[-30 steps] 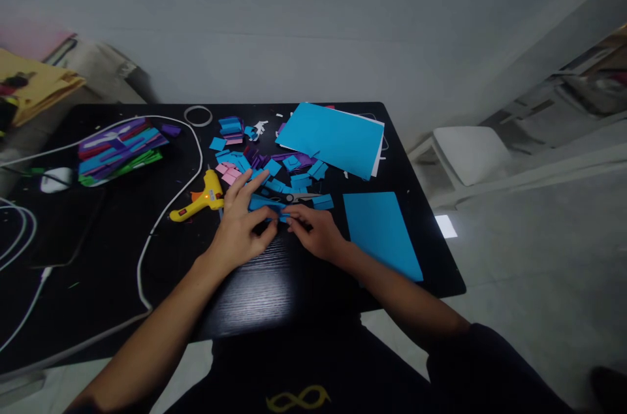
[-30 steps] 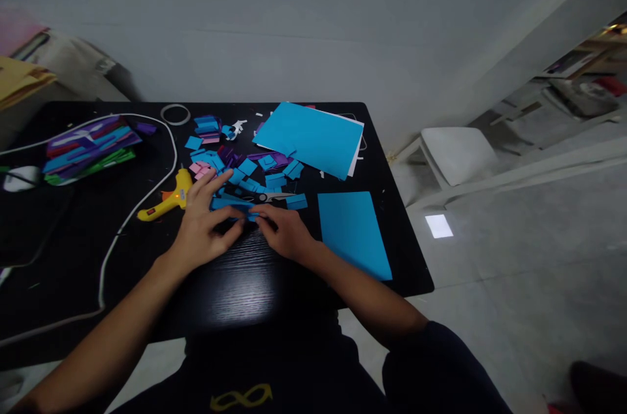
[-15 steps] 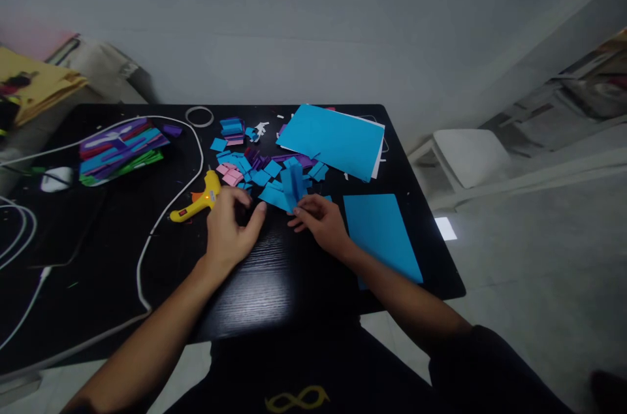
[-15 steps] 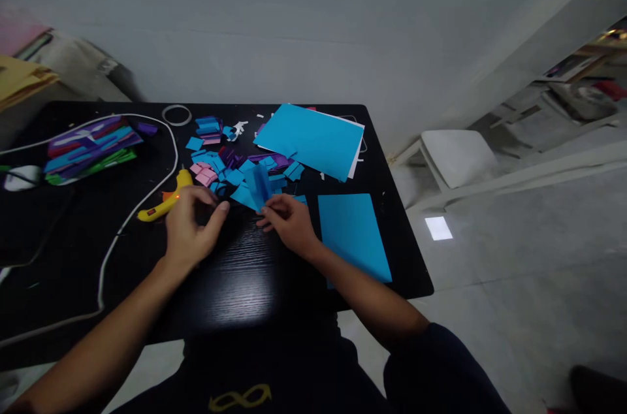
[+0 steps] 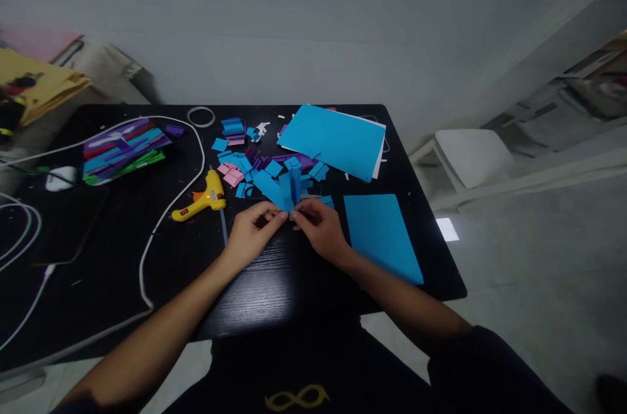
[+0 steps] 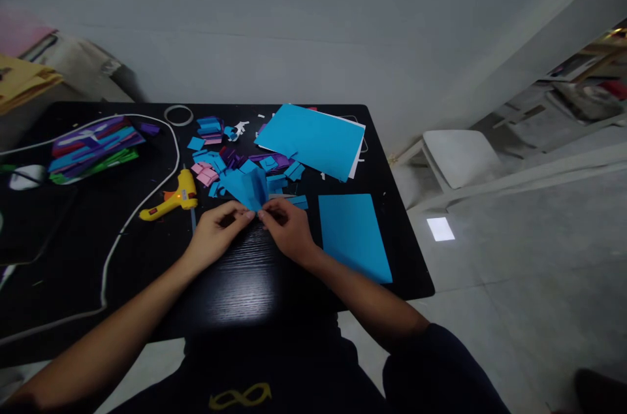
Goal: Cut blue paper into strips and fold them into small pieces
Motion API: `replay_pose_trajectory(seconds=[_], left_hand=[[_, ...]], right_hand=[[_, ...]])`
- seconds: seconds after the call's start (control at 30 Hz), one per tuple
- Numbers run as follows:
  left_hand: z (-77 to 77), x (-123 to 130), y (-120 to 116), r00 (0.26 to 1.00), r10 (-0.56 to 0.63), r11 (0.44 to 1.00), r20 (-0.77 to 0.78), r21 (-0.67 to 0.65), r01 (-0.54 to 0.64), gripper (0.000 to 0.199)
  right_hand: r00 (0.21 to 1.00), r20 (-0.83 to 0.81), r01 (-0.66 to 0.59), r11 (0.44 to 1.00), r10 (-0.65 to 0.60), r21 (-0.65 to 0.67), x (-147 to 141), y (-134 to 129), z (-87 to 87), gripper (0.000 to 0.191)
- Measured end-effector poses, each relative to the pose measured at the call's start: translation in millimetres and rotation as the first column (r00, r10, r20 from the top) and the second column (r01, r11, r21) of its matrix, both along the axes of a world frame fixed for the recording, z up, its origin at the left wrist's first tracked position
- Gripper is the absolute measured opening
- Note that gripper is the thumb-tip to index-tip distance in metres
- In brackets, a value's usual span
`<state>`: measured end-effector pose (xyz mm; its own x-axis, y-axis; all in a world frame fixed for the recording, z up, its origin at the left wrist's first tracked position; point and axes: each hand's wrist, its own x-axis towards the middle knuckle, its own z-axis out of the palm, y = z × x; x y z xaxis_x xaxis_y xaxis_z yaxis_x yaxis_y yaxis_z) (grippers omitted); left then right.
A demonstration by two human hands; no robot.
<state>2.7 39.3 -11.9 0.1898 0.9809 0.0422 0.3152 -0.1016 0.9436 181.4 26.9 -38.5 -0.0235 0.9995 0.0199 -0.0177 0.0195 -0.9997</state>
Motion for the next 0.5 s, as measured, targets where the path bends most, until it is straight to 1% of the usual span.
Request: replay_pose_trajectory(seconds=[0.1, 0.2, 0.33, 0.5], left_hand=[[-1.7, -0.4, -1.1, 0.999, -0.015, 0.998, -0.041, 0.063, 0.018, 0.023], [-3.6, -0.9, -1.4, 0.995, -0.034, 0.994, -0.098, 0.101, 0.044, 0.022], [-6.6, -1.5, -1.2, 0.99, -0.05, 0.993, -0.13, 0.102, 0.063, 0.022], [-6.1, -1.3, -0.5, 0.987, -0.065, 0.991, -0.144, 0.109, 0.082, 0.02]], right_hand=[[0.989, 0.145, 0.005, 0.997, -0.016, 0.073, 1.3, -1.2, 0.5, 0.011], [0.967, 0.252, 0.004, 0.991, -0.039, 0.136, 2.1, -1.4, 3.8, 0.007], [0.953, 0.288, 0.04, 0.983, -0.091, 0.177, 1.9, -2.4, 7.6, 0.005], [0.951, 0.294, 0.045, 0.982, -0.099, 0.183, 1.8, -4.0, 5.9, 0.005]])
